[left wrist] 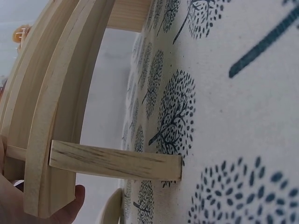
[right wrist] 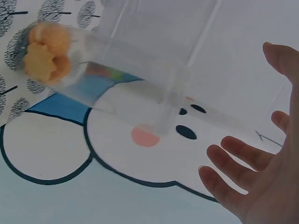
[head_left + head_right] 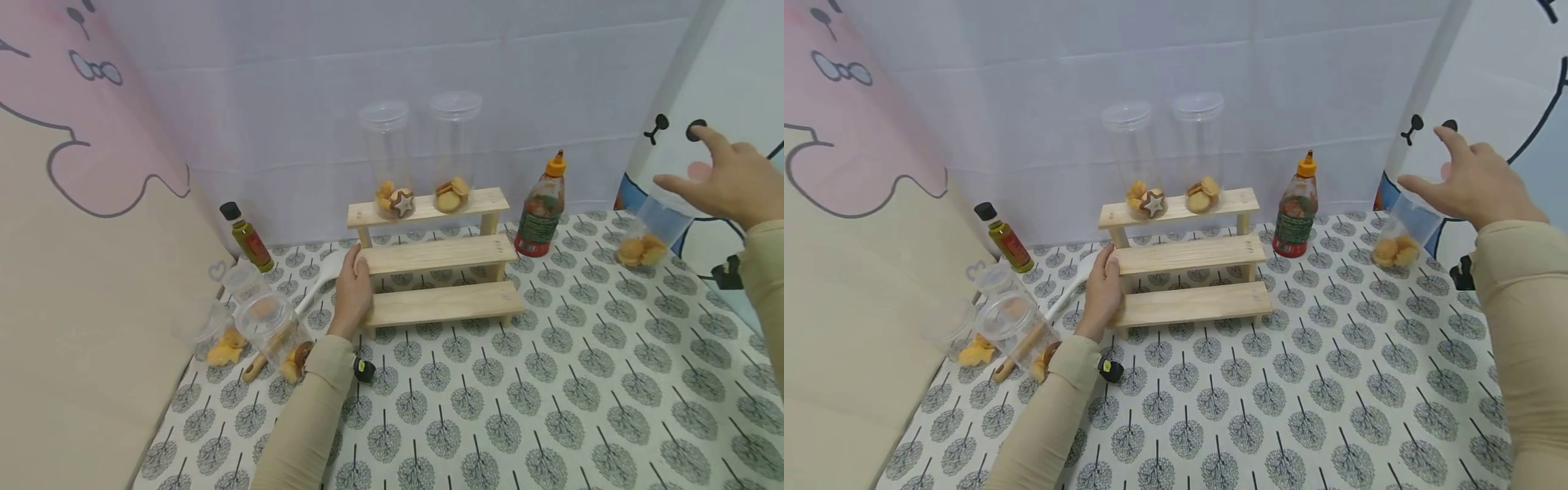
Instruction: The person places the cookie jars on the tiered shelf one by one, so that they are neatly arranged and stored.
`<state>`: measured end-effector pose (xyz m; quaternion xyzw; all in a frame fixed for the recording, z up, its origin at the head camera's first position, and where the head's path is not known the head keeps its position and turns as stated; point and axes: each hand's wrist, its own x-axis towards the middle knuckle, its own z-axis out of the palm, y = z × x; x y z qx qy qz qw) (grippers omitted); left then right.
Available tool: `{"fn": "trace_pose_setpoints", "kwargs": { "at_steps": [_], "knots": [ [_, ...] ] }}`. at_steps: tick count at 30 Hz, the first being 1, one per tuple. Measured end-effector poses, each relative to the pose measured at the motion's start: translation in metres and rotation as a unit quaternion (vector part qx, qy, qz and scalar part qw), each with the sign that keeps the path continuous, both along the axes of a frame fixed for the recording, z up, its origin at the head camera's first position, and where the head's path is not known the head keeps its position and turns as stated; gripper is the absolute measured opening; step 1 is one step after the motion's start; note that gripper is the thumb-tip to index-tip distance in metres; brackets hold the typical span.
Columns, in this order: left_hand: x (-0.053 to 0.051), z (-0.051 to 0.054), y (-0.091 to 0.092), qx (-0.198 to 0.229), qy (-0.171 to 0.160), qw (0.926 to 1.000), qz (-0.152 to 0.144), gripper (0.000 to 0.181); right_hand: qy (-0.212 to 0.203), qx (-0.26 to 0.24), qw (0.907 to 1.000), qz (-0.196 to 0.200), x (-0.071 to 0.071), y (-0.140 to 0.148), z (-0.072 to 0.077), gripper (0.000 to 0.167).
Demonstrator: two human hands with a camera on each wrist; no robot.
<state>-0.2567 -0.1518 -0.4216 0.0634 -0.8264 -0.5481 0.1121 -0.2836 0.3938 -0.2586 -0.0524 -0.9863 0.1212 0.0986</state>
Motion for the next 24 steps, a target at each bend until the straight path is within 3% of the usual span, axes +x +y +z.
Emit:
{"fn": "trace_pose_setpoints", "kwargs": {
  "at_steps": [12, 16, 24],
  "knots": [
    [0.000, -0.004, -0.002, -0.003, 0.001, 1.0000, -0.001, 0.051, -0.021, -0.049, 0.9982, -0.025, 0.001, 0.029, -0.057, 0.101],
    [0.002, -0.005, -0.003, -0.006, 0.001, 1.0000, 0.003, 0.051, -0.026, -0.069, 0.9972, -0.013, 0.001, 0.028, -0.066, 0.103],
    [0.001, -0.005, -0.002, -0.012, 0.003, 0.9999, 0.007, 0.051, -0.006, -0.090, 0.9959, -0.010, -0.002, 0.028, -0.070, 0.103]
  ]
}}
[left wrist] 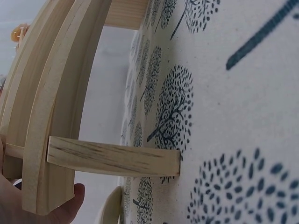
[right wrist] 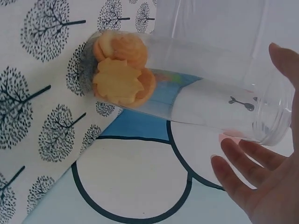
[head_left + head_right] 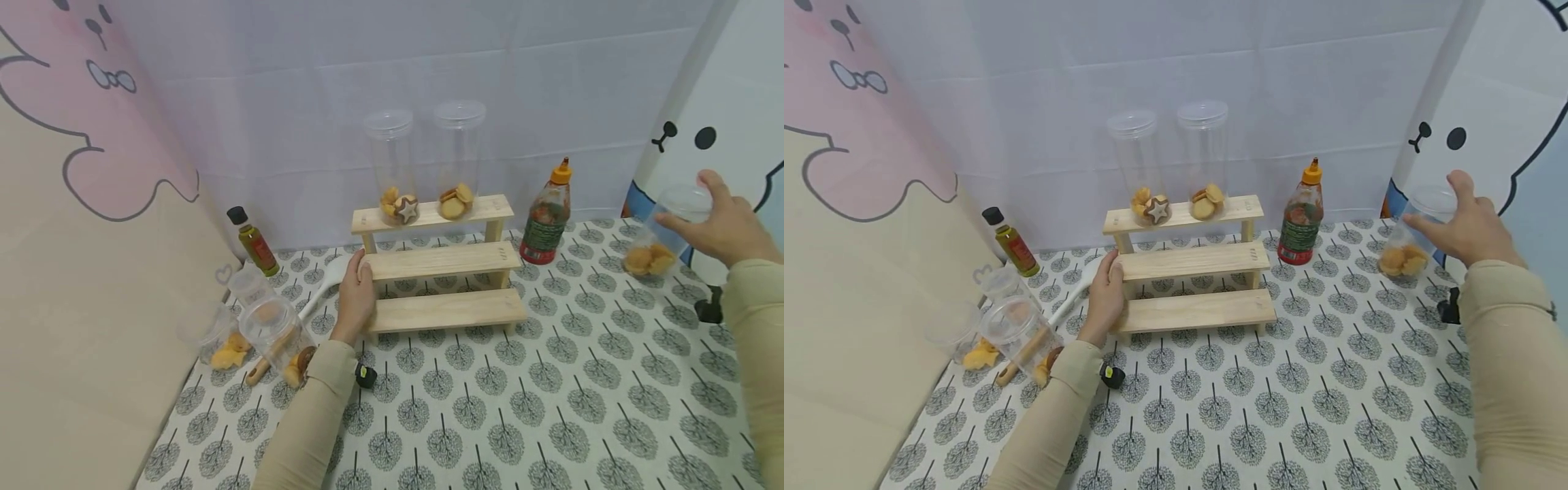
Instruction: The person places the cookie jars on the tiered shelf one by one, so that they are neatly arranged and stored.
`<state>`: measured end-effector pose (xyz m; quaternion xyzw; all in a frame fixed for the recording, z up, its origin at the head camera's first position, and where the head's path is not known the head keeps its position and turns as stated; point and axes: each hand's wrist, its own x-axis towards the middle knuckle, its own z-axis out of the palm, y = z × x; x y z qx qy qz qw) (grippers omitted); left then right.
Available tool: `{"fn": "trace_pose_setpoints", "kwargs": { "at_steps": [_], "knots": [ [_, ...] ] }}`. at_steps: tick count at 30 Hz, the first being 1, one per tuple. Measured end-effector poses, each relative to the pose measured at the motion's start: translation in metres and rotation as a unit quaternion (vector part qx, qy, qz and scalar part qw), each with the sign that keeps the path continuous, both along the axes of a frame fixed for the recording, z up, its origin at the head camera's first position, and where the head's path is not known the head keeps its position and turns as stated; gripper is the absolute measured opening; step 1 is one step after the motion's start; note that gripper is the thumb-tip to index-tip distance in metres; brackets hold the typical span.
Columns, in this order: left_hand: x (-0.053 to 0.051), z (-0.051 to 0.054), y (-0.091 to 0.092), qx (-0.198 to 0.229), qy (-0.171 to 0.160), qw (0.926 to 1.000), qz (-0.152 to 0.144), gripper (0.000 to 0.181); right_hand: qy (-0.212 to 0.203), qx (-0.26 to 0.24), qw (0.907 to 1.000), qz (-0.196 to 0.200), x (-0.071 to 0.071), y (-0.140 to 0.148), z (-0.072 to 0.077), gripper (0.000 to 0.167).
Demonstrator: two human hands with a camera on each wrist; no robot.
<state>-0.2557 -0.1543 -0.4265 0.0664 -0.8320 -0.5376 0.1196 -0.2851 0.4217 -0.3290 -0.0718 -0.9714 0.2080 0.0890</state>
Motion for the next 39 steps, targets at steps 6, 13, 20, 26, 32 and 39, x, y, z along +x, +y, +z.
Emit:
{"fn": "trace_pose_setpoints", "kwargs": {
  "at_steps": [6, 13, 20, 26, 32, 39],
  "knots": [
    [0.000, 0.001, 0.000, -0.002, 0.001, 1.0000, 0.003, 0.050, 0.025, -0.001, 0.9997, 0.007, 0.000, -0.001, -0.005, 0.095],
    [0.000, 0.001, 0.000, 0.002, 0.006, 1.0000, 0.000, 0.050, 0.030, -0.005, 0.9995, -0.003, -0.002, 0.001, -0.012, 0.092],
    [0.000, 0.001, 0.000, -0.001, 0.007, 1.0000, -0.001, 0.050, 0.020, -0.005, 0.9996, -0.018, -0.002, 0.000, -0.013, 0.093],
    [0.001, 0.001, 0.001, -0.004, 0.008, 1.0000, 0.001, 0.050, 0.018, -0.004, 0.9996, -0.020, 0.000, -0.002, -0.011, 0.092],
    [0.001, 0.002, 0.000, -0.003, 0.008, 1.0000, 0.000, 0.049, 0.016, -0.003, 0.9996, -0.025, -0.001, -0.002, -0.010, 0.093],
    [0.002, 0.002, 0.000, -0.007, 0.007, 0.9999, -0.006, 0.050, 0.025, 0.009, 0.9994, -0.023, -0.001, -0.002, -0.010, 0.094]
  ]
}}
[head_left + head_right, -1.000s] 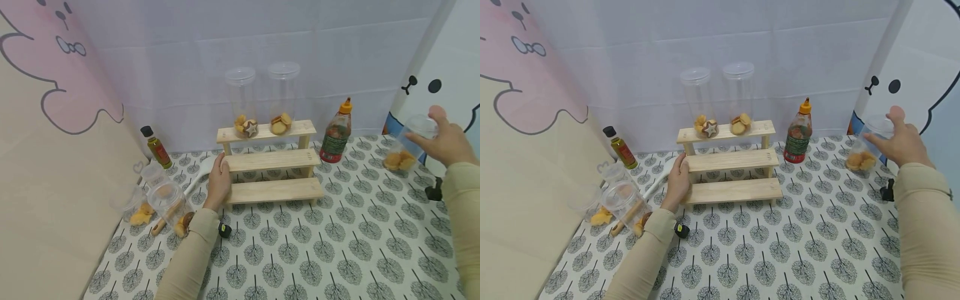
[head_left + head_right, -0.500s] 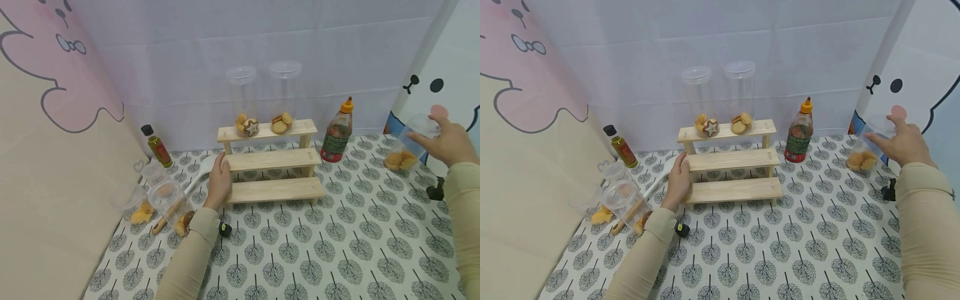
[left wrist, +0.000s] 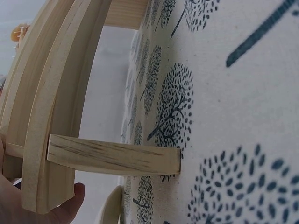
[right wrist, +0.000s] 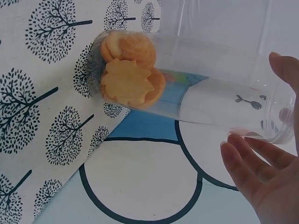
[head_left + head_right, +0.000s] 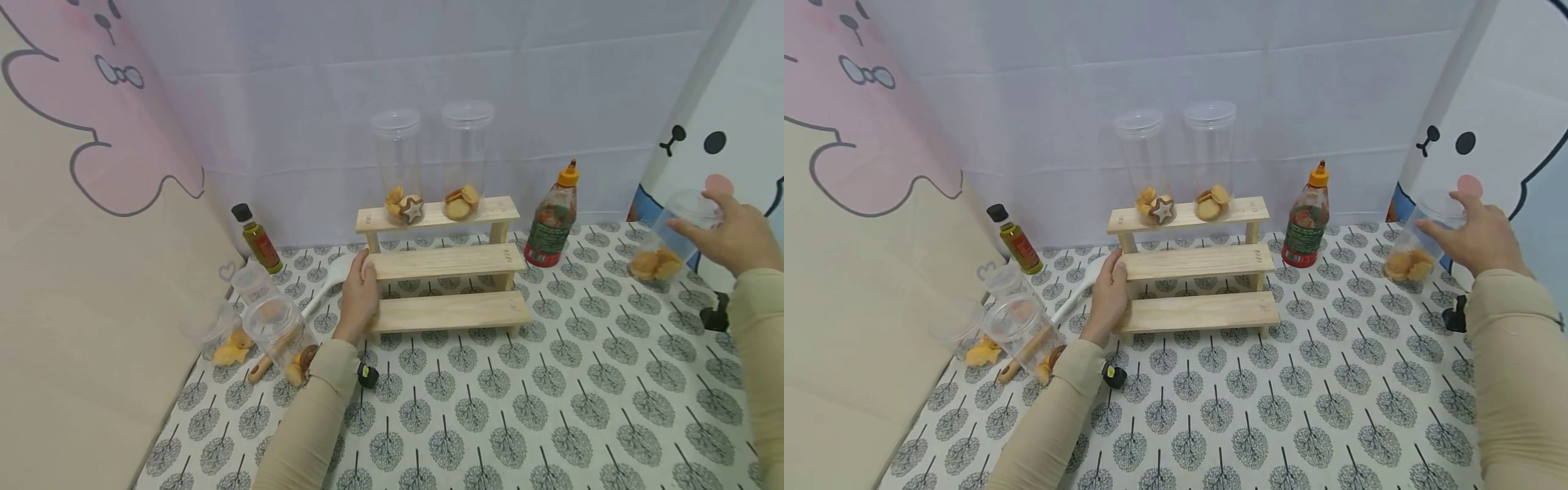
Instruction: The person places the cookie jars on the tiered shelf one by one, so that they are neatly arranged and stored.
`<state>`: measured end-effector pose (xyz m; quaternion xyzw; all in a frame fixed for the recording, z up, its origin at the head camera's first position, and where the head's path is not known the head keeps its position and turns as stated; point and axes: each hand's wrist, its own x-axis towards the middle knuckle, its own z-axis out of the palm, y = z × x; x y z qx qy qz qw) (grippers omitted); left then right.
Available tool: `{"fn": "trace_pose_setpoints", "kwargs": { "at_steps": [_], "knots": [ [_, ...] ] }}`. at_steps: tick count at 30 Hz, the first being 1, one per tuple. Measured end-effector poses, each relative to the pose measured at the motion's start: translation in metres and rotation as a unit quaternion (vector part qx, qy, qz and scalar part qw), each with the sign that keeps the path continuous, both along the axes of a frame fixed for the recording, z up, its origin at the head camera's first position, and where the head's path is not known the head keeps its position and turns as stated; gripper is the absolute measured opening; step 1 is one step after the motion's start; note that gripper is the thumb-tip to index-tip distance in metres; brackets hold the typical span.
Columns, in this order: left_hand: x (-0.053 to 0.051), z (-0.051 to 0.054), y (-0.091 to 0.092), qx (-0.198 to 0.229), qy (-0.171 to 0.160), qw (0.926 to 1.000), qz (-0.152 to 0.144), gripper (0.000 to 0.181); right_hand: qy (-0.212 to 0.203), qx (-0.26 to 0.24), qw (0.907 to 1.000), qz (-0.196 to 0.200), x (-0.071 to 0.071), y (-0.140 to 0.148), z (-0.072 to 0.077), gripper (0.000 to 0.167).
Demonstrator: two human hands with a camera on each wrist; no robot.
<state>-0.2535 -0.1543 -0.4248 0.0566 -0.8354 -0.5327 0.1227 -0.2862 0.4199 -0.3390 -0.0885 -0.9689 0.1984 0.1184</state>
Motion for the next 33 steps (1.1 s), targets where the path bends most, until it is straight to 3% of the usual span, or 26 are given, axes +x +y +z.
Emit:
{"fn": "trace_pose_setpoints", "kwargs": {
  "at_steps": [9, 16, 26, 33],
  "knots": [
    [0.000, 0.001, 0.003, 0.005, -0.004, 1.0000, -0.001, 0.050, 0.002, 0.018, 0.9998, 0.002, 0.006, 0.000, 0.007, 0.090],
    [0.000, 0.001, 0.002, -0.001, -0.004, 1.0000, 0.002, 0.050, 0.037, 0.043, 0.9984, 0.007, 0.011, -0.005, 0.022, 0.087],
    [-0.002, 0.000, 0.000, 0.002, -0.003, 1.0000, 0.007, 0.050, 0.046, 0.051, 0.9975, 0.017, 0.022, -0.031, 0.055, 0.089],
    [-0.001, 0.001, -0.001, 0.005, -0.004, 1.0000, 0.007, 0.050, 0.072, 0.068, 0.9935, 0.056, 0.035, -0.065, 0.084, 0.089]
  ]
}}
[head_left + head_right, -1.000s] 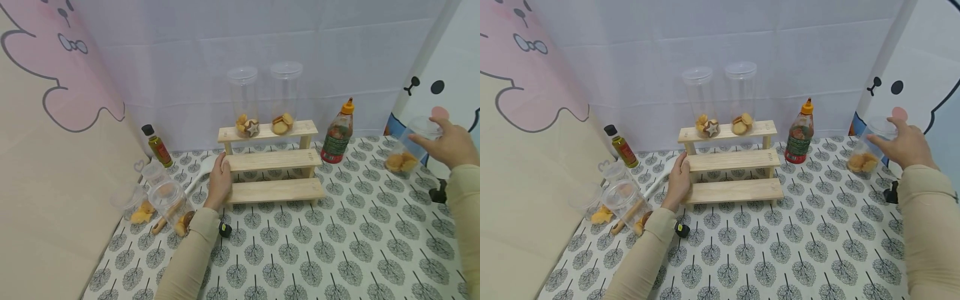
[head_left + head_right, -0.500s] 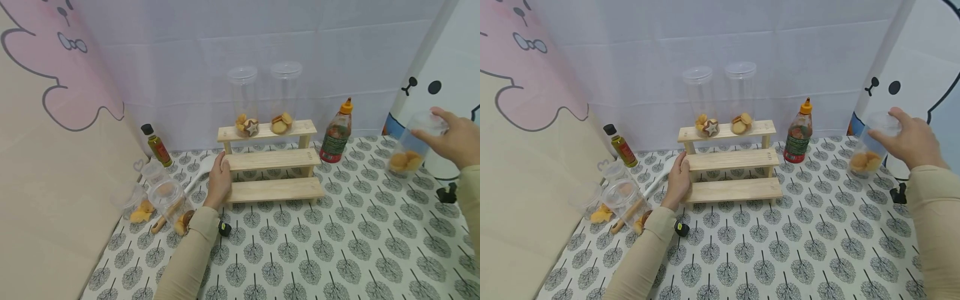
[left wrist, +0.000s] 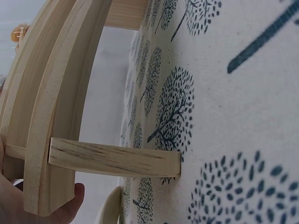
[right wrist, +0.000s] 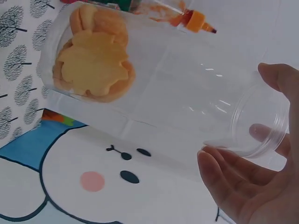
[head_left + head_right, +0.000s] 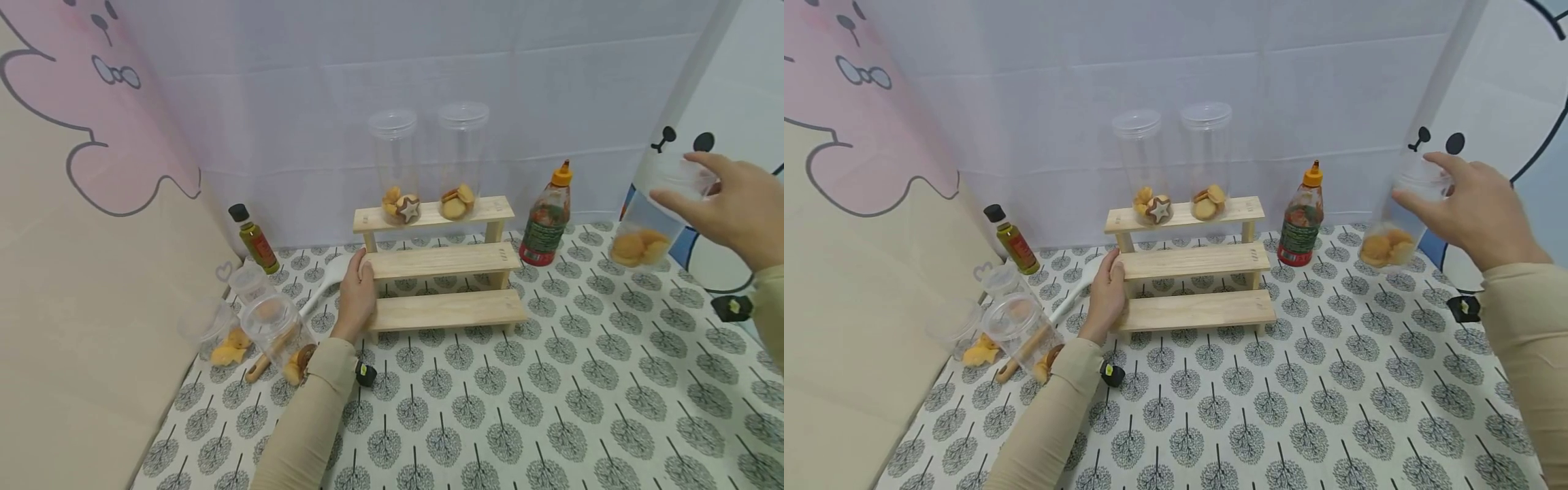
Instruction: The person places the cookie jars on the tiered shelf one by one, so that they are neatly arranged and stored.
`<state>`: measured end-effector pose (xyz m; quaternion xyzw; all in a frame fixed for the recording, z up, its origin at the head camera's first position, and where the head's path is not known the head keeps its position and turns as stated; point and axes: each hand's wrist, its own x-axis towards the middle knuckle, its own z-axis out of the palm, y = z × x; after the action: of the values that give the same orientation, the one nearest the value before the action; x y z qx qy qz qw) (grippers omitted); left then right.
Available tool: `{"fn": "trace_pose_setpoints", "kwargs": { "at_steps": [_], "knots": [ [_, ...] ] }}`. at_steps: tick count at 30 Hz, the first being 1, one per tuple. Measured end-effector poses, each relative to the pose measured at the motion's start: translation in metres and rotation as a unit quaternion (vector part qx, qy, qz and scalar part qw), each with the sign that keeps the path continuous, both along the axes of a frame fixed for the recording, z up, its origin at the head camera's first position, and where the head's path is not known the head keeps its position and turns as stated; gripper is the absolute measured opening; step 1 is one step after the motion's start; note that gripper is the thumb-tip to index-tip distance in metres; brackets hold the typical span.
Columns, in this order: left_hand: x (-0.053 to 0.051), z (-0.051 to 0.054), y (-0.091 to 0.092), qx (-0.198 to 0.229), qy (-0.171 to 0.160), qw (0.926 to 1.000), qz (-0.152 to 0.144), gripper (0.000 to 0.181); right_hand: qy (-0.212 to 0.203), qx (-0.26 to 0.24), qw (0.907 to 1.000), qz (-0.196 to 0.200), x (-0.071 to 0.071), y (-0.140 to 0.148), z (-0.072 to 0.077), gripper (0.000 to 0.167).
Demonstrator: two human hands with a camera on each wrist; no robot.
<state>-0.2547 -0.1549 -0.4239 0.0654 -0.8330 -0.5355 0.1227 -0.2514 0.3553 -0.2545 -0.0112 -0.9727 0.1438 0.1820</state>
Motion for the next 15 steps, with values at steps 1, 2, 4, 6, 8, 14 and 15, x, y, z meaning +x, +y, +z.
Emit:
{"fn": "trace_pose_setpoints", "kwargs": {
  "at_steps": [1, 2, 4, 6, 8, 14, 15],
  "knots": [
    [0.000, 0.000, 0.000, 0.000, 0.000, 1.0000, 0.001, 0.050, 0.006, -0.001, 0.9999, 0.008, 0.002, -0.006, 0.004, 0.088],
    [-0.001, 0.000, 0.001, 0.000, 0.001, 1.0000, 0.001, 0.050, 0.012, -0.003, 0.9998, 0.016, 0.005, -0.011, 0.007, 0.087],
    [-0.001, -0.001, 0.001, 0.000, 0.001, 1.0000, 0.001, 0.050, 0.021, -0.005, 0.9994, 0.029, 0.010, -0.023, 0.014, 0.086],
    [-0.002, -0.001, 0.001, 0.000, 0.000, 1.0000, 0.001, 0.050, 0.025, -0.009, 0.9987, 0.044, 0.014, -0.034, 0.019, 0.085],
    [-0.002, -0.001, 0.001, 0.001, -0.002, 1.0000, 0.000, 0.050, 0.021, -0.015, 0.9980, 0.057, 0.018, -0.046, 0.024, 0.084],
    [-0.003, -0.002, 0.001, 0.003, -0.002, 1.0000, -0.001, 0.050, 0.013, -0.015, 0.9938, 0.110, 0.019, -0.083, 0.040, 0.083],
    [-0.002, -0.001, 0.001, 0.004, 0.000, 1.0000, -0.001, 0.050, 0.016, -0.014, 0.9927, 0.119, 0.019, -0.090, 0.042, 0.083]
  ]
}}
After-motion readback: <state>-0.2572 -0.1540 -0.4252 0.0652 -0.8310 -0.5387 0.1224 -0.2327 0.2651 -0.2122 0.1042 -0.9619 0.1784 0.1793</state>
